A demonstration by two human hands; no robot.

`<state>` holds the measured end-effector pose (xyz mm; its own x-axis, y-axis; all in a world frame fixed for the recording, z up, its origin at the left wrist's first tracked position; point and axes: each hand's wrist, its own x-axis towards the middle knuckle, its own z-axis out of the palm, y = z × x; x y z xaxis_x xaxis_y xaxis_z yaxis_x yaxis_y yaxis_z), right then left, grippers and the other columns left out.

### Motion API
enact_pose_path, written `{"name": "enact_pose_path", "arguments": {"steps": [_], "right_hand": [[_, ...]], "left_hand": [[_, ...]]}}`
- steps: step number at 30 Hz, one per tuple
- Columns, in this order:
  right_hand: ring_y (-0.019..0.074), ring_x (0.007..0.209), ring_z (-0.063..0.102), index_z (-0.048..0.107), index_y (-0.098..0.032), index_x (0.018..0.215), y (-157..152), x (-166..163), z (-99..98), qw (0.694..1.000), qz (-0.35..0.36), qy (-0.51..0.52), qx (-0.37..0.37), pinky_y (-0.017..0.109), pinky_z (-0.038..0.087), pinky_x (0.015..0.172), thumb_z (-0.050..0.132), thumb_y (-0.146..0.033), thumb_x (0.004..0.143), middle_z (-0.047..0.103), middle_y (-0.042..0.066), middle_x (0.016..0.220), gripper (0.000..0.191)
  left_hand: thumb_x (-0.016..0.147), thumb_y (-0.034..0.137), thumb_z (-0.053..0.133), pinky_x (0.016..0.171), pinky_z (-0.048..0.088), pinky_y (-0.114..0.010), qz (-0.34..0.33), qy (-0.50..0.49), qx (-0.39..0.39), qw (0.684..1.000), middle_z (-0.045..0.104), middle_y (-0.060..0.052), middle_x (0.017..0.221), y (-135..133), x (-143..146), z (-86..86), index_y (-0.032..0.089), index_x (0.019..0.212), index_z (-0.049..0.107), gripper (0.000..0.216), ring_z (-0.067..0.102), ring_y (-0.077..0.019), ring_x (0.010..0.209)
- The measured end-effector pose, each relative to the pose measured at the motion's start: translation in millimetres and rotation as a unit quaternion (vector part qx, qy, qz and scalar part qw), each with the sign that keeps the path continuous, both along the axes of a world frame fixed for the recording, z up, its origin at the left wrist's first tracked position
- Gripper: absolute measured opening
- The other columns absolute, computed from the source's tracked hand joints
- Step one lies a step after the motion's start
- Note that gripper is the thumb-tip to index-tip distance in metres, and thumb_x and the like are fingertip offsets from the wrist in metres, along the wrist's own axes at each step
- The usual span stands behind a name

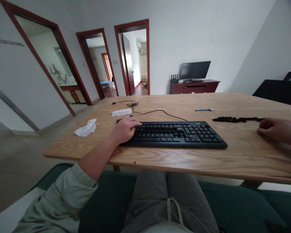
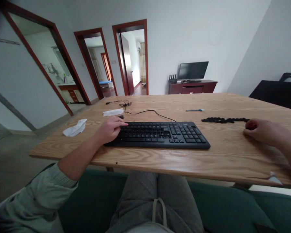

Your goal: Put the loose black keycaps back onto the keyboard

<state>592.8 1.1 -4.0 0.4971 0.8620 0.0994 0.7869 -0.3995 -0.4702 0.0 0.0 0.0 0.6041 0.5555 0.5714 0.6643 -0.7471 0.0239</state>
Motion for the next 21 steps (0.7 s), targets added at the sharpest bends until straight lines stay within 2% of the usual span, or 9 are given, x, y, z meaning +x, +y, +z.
{"name": "enact_pose_path", "arguments": {"steps": [3, 6, 8, 10, 12, 14, 17, 19, 21], "right_hand": [[0.014, 0.057, 0.055, 0.069, -0.015, 0.067, -6, -25, -6.7, 0.997, 0.075, 0.0, 0.016, 0.039, 0.039, 0.07, 0.085, -0.01, 0.054, 0.067, 0.012, 0.068, 0.02], [0.0171, 0.07, 0.061, 0.069, -0.016, 0.079, -11, -85, -1.0, 0.977, 0.191, 0.07, 0.071, 0.036, 0.043, 0.074, 0.079, -0.018, 0.063, 0.069, 0.012, 0.08, 0.019], [0.0163, 0.071, 0.061, 0.066, -0.017, 0.082, -12, -142, 10.2, 0.932, 0.298, 0.175, 0.112, 0.032, 0.045, 0.069, 0.074, -0.026, 0.068, 0.067, 0.008, 0.078, 0.018], [0.014, 0.065, 0.059, 0.062, -0.019, 0.082, -9, -204, 22.3, 0.884, 0.369, 0.262, 0.119, 0.028, 0.046, 0.062, 0.074, -0.032, 0.067, 0.064, 0.002, 0.073, 0.023], [0.0121, 0.064, 0.058, 0.062, -0.019, 0.083, -1, -259, 30.0, 0.839, 0.418, 0.328, 0.12, 0.025, 0.047, 0.061, 0.074, -0.03, 0.067, 0.062, 0.0, 0.072, 0.023], [0.011, 0.067, 0.058, 0.062, -0.019, 0.081, 9, -299, 31.2, 0.791, 0.435, 0.412, 0.126, 0.024, 0.048, 0.063, 0.074, -0.029, 0.066, 0.063, 0.0, 0.076, 0.021], [0.0111, 0.078, 0.06, 0.066, -0.018, 0.082, 22, -327, 24.6, 0.742, 0.432, 0.502, 0.102, 0.023, 0.05, 0.068, 0.073, -0.027, 0.068, 0.067, 0.003, 0.09, 0.018], [0.0115, 0.084, 0.061, 0.07, -0.019, 0.088, 24, -331, 19.8, 0.733, 0.431, 0.519, 0.085, 0.021, 0.051, 0.069, 0.072, -0.026, 0.071, 0.068, 0.005, 0.1, 0.019], [0.0122, 0.087, 0.061, 0.072, -0.019, 0.095, 22, -329, 17.5, 0.74, 0.438, 0.505, 0.073, 0.02, 0.051, 0.068, 0.07, -0.026, 0.074, 0.069, 0.007, 0.108, 0.022]], "left_hand": [[0.08, 0.004, 0.047, 0.092, 0.047, -0.036, 0.007, -0.064, 0.02, 0.998, 0.067, -0.005, 0.1, -3, 0, 4.5, 0.017, 0.102, 0.071, 0.036, 0.059, -0.0189, 0.096], [0.081, 0.005, 0.049, 0.088, 0.048, -0.031, -0.023, -0.097, -0.002, 0.995, 0.067, -0.005, 0.101, -6, 16, 13.5, 0.017, 0.1, 0.071, 0.032, 0.061, -0.0162, 0.093], [0.082, 0.009, 0.052, 0.084, 0.049, -0.028, -0.063, -0.099, -0.022, 0.993, 0.069, -0.004, 0.1, -7, 34, 20.9, 0.017, 0.101, 0.071, 0.028, 0.063, -0.0143, 0.09], [0.084, 0.014, 0.057, 0.076, 0.049, -0.025, -0.102, -0.088, -0.044, 0.99, 0.07, -0.003, 0.093, -4, 54, 27.0, 0.017, 0.103, 0.07, 0.024, 0.062, -0.012, 0.08], [0.084, 0.02, 0.061, 0.068, 0.048, -0.023, -0.119, -0.074, -0.068, 0.988, 0.07, -0.001, 0.089, 3, 70, 29.4, 0.019, 0.109, 0.068, 0.026, 0.059, -0.0095, 0.068], [0.083, 0.023, 0.064, 0.064, 0.047, -0.022, -0.113, -0.091, -0.074, 0.987, 0.07, 0.0, 0.09, 13, 78, 27.2, 0.02, 0.114, 0.066, 0.031, 0.057, -0.0084, 0.064], [0.085, 0.024, 0.063, 0.062, 0.046, -0.022, -0.08, -0.156, -0.067, 0.982, 0.069, 0.0, 0.086, 27, 78, 18.7, 0.02, 0.11, 0.067, 0.025, 0.056, -0.0083, 0.063], [0.086, 0.025, 0.062, 0.062, 0.046, -0.022, -0.061, -0.18, -0.062, 0.98, 0.068, 0.0, 0.084, 32, 74, 13.8, 0.019, 0.105, 0.068, 0.021, 0.056, -0.0083, 0.062], [0.085, 0.026, 0.064, 0.062, 0.046, -0.022, -0.054, -0.183, -0.053, 0.98, 0.067, -0.001, 0.084, 32, 71, 12.1, 0.018, 0.099, 0.069, 0.017, 0.055, -0.0085, 0.062]]}}
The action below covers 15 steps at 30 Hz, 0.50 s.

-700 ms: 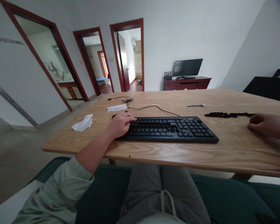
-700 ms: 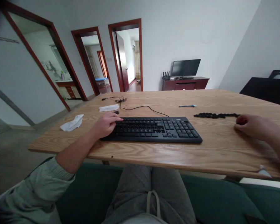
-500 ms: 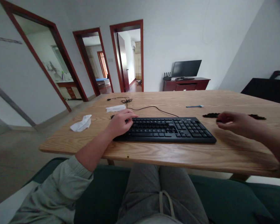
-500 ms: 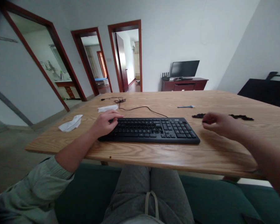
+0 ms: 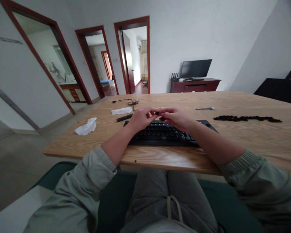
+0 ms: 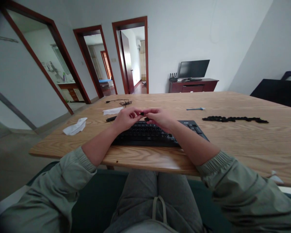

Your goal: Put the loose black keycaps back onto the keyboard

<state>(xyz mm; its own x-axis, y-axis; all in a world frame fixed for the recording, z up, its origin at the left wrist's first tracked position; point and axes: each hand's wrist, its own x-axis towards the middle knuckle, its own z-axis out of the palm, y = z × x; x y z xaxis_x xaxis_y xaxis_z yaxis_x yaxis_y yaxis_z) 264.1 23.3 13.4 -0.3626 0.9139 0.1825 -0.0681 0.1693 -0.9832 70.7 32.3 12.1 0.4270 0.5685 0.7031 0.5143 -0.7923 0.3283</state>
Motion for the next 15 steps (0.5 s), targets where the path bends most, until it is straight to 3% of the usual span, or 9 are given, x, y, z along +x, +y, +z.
{"name": "enact_pose_path", "arguments": {"steps": [5, 8, 12, 15], "right_hand": [[0.0152, 0.093, 0.064, 0.072, -0.02, 0.104, -7, 6, 0.0, 0.99, -0.007, -0.122, 0.063, 0.021, 0.053, 0.067, 0.06, -0.023, 0.083, 0.07, 0.008, 0.111, 0.025], [0.0136, 0.079, 0.064, 0.07, -0.016, 0.099, -1, 9, -4.6, 0.974, -0.062, -0.195, 0.098, 0.022, 0.053, 0.06, 0.057, -0.013, 0.08, 0.072, 0.009, 0.102, 0.024], [0.0099, 0.061, 0.059, 0.066, -0.013, 0.1, 11, 13, -15.5, 0.958, -0.117, -0.231, 0.127, 0.022, 0.051, 0.053, 0.054, -0.011, 0.08, 0.072, 0.009, 0.097, 0.024], [0.0114, 0.063, 0.06, 0.065, -0.013, 0.103, 13, 15, -21.3, 0.94, -0.127, -0.273, 0.157, 0.023, 0.05, 0.055, 0.055, -0.013, 0.081, 0.072, 0.009, 0.094, 0.024]], "left_hand": [[0.083, 0.028, 0.064, 0.061, 0.046, -0.022, -0.008, 0.016, -0.033, 0.999, 0.067, -0.003, 0.083, -12, -7, 7.9, 0.016, 0.095, 0.069, 0.018, 0.058, -0.0098, 0.065], [0.082, 0.026, 0.062, 0.057, 0.045, -0.021, -0.005, 0.005, -0.106, 0.994, 0.067, -0.002, 0.078, -16, -19, 10.7, 0.014, 0.097, 0.068, 0.02, 0.056, -0.0092, 0.061], [0.076, 0.026, 0.066, 0.054, 0.043, -0.02, -0.015, -0.029, -0.165, 0.986, 0.068, -0.002, 0.085, -11, -42, 8.2, 0.014, 0.104, 0.062, 0.031, 0.055, -0.0085, 0.06], [0.078, 0.029, 0.064, 0.057, 0.043, -0.02, -0.045, 0.05, -0.219, 0.973, 0.069, -0.001, 0.082, -8, -53, 6.2, 0.016, 0.107, 0.063, 0.032, 0.058, -0.0102, 0.064]]}}
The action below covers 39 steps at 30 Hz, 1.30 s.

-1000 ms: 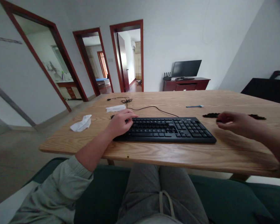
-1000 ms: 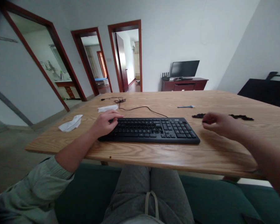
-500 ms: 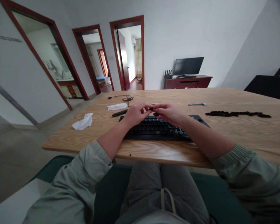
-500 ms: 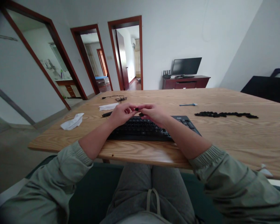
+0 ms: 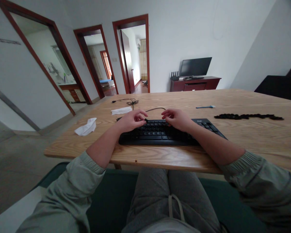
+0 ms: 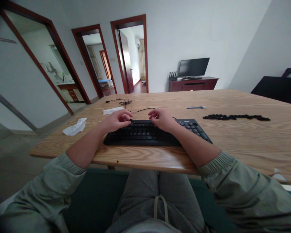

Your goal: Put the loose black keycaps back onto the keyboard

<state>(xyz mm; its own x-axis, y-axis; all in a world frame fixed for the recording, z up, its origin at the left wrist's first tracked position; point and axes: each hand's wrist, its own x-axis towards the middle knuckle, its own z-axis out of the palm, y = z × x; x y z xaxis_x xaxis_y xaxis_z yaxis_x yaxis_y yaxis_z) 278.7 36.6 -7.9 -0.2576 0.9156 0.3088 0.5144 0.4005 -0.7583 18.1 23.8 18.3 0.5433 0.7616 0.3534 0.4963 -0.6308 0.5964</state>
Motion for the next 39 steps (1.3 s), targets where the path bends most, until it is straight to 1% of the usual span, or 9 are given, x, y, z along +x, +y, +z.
{"name": "enact_pose_path", "arguments": {"steps": [3, 6, 10, 15, 18, 20, 26, 32, 39], "right_hand": [[0.0146, 0.073, 0.064, 0.067, -0.015, 0.1, -5, -1, -2.1, 0.996, 0.013, -0.073, 0.058, 0.025, 0.049, 0.064, 0.058, -0.018, 0.082, 0.072, 0.008, 0.09, 0.021], [0.0152, 0.075, 0.065, 0.068, -0.017, 0.1, -12, -3, -1.9, 0.987, 0.03, -0.129, 0.094, 0.025, 0.048, 0.066, 0.06, -0.023, 0.083, 0.072, 0.005, 0.086, 0.02], [0.0156, 0.074, 0.065, 0.069, -0.019, 0.099, -16, -3, -0.7, 0.977, 0.037, -0.173, 0.117, 0.026, 0.048, 0.067, 0.06, -0.022, 0.082, 0.072, 0.005, 0.083, 0.019], [0.0151, 0.072, 0.063, 0.069, -0.019, 0.1, -14, -1, -0.4, 0.975, 0.034, -0.18, 0.126, 0.026, 0.046, 0.068, 0.058, -0.021, 0.082, 0.071, 0.004, 0.084, 0.021], [0.015, 0.071, 0.062, 0.069, -0.019, 0.099, -14, -1, -0.5, 0.974, 0.037, -0.18, 0.134, 0.026, 0.046, 0.068, 0.058, -0.02, 0.081, 0.071, 0.004, 0.082, 0.021], [0.0149, 0.07, 0.062, 0.069, -0.019, 0.099, -14, -2, -0.6, 0.973, 0.038, -0.18, 0.138, 0.026, 0.046, 0.067, 0.058, -0.02, 0.081, 0.07, 0.004, 0.081, 0.021], [0.0143, 0.069, 0.062, 0.069, -0.019, 0.099, -14, -2, -0.5, 0.97, 0.04, -0.193, 0.14, 0.025, 0.045, 0.066, 0.057, -0.019, 0.081, 0.07, 0.003, 0.08, 0.022], [0.0145, 0.071, 0.062, 0.069, -0.019, 0.098, -13, -2, -0.8, 0.972, 0.038, -0.188, 0.138, 0.025, 0.046, 0.067, 0.057, -0.018, 0.081, 0.07, 0.004, 0.082, 0.021], [0.0145, 0.071, 0.062, 0.069, -0.02, 0.098, -13, -2, -0.3, 0.972, 0.038, -0.188, 0.138, 0.025, 0.046, 0.066, 0.057, -0.018, 0.081, 0.07, 0.003, 0.083, 0.021]], "left_hand": [[0.082, 0.029, 0.059, 0.059, 0.043, -0.021, -0.027, 0.121, -0.013, 0.992, 0.07, 0.0, 0.079, -2, -3, -1.6, 0.018, 0.105, 0.07, 0.027, 0.059, -0.0106, 0.065], [0.081, 0.027, 0.058, 0.056, 0.04, -0.021, -0.031, 0.174, 0.002, 0.984, 0.068, 0.0, 0.076, -4, -1, -3.9, 0.018, 0.107, 0.072, 0.03, 0.056, -0.01, 0.06], [0.081, 0.024, 0.056, 0.058, 0.041, -0.022, -0.019, 0.18, 0.025, 0.983, 0.066, 0.001, 0.072, -5, 0, -4.8, 0.018, 0.107, 0.071, 0.031, 0.056, -0.0107, 0.06], [0.081, 0.026, 0.064, 0.072, 0.047, -0.026, -0.012, 0.192, 0.091, 0.977, 0.07, -0.004, 0.087, -5, 1, -3.4, 0.017, 0.099, 0.073, 0.023, 0.062, -0.0156, 0.078], [0.083, 0.03, 0.064, 0.077, 0.048, -0.028, -0.001, 0.181, 0.1, 0.978, 0.072, -0.004, 0.09, -3, 1, -5.8, 0.018, 0.097, 0.073, 0.021, 0.064, -0.0166, 0.083], [0.084, 0.031, 0.063, 0.078, 0.048, -0.028, -0.001, 0.181, 0.108, 0.977, 0.072, -0.004, 0.09, -2, 2, -8.0, 0.019, 0.097, 0.074, 0.021, 0.064, -0.0163, 0.083], [0.086, 0.029, 0.061, 0.081, 0.048, -0.028, -0.042, 0.221, 0.153, 0.962, 0.072, -0.006, 0.091, -1, 2, -8.6, 0.018, 0.096, 0.074, 0.02, 0.065, -0.0167, 0.085], [0.085, 0.024, 0.06, 0.086, 0.05, -0.03, -0.051, 0.209, 0.177, 0.96, 0.073, -0.006, 0.096, -1, 4, -9.4, 0.018, 0.09, 0.074, 0.016, 0.066, -0.0173, 0.088], [0.084, 0.024, 0.061, 0.084, 0.05, -0.031, -0.016, 0.235, 0.173, 0.956, 0.074, -0.005, 0.093, -4, 6, -9.1, 0.019, 0.093, 0.074, 0.017, 0.066, -0.018, 0.087]]}}
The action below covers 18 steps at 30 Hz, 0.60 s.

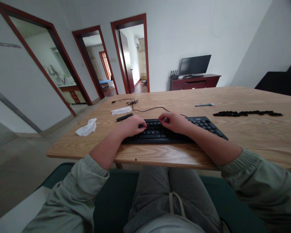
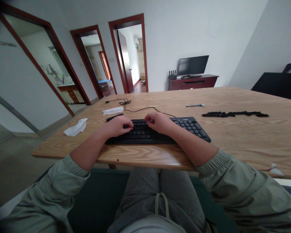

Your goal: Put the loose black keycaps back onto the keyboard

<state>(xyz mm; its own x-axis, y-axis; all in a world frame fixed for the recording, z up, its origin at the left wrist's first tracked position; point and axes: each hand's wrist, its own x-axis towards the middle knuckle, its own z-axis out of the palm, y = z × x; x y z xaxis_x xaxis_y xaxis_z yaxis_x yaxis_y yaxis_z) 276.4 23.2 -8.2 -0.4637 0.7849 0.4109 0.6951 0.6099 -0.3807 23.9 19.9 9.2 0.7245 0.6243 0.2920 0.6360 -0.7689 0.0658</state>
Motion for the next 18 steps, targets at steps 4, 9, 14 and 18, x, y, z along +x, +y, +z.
{"name": "enact_pose_path", "arguments": {"steps": [4, 9, 14, 18], "right_hand": [[0.0147, 0.071, 0.062, 0.069, -0.019, 0.097, 0.2, 0.3, -0.2, 1.0, 0.003, 0.007, 0.004, 0.025, 0.045, 0.066, 0.057, -0.019, 0.081, 0.07, 0.004, 0.083, 0.02], [0.0145, 0.07, 0.061, 0.069, -0.019, 0.098, 0.1, 1.4, 0.1, 1.0, 0.001, 0.006, 0.004, 0.025, 0.045, 0.066, 0.057, -0.02, 0.081, 0.07, 0.004, 0.082, 0.021], [0.0145, 0.068, 0.06, 0.069, -0.018, 0.097, -0.2, 2.6, -0.5, 1.0, -0.001, 0.006, 0.009, 0.025, 0.045, 0.066, 0.056, -0.019, 0.081, 0.07, 0.004, 0.081, 0.02], [0.0142, 0.068, 0.06, 0.069, -0.017, 0.096, -0.4, 2.5, -0.8, 1.0, 0.002, 0.014, 0.016, 0.025, 0.044, 0.066, 0.056, -0.019, 0.081, 0.069, 0.004, 0.081, 0.02]], "left_hand": [[0.085, 0.027, 0.062, 0.083, 0.049, -0.03, 0.023, -0.026, -0.005, 0.999, 0.074, -0.004, 0.094, 1.3, -0.7, -1.0, 0.019, 0.099, 0.073, 0.019, 0.066, -0.0175, 0.086], [0.087, 0.022, 0.059, 0.087, 0.048, -0.032, -0.012, 0.018, 0.011, 1.0, 0.074, -0.004, 0.095, 1.9, -0.4, 0.7, 0.02, 0.097, 0.074, 0.018, 0.067, -0.0181, 0.088], [0.087, 0.022, 0.058, 0.086, 0.048, -0.031, -0.03, 0.045, 0.04, 0.998, 0.074, -0.004, 0.094, 0.9, 0.8, 1.9, 0.021, 0.095, 0.074, 0.018, 0.066, -0.0175, 0.087], [0.087, 0.021, 0.057, 0.085, 0.048, -0.032, -0.025, 0.044, 0.06, 0.997, 0.074, -0.005, 0.091, 0.0, 2.0, 0.2, 0.019, 0.092, 0.074, 0.018, 0.066, -0.0181, 0.085]]}}
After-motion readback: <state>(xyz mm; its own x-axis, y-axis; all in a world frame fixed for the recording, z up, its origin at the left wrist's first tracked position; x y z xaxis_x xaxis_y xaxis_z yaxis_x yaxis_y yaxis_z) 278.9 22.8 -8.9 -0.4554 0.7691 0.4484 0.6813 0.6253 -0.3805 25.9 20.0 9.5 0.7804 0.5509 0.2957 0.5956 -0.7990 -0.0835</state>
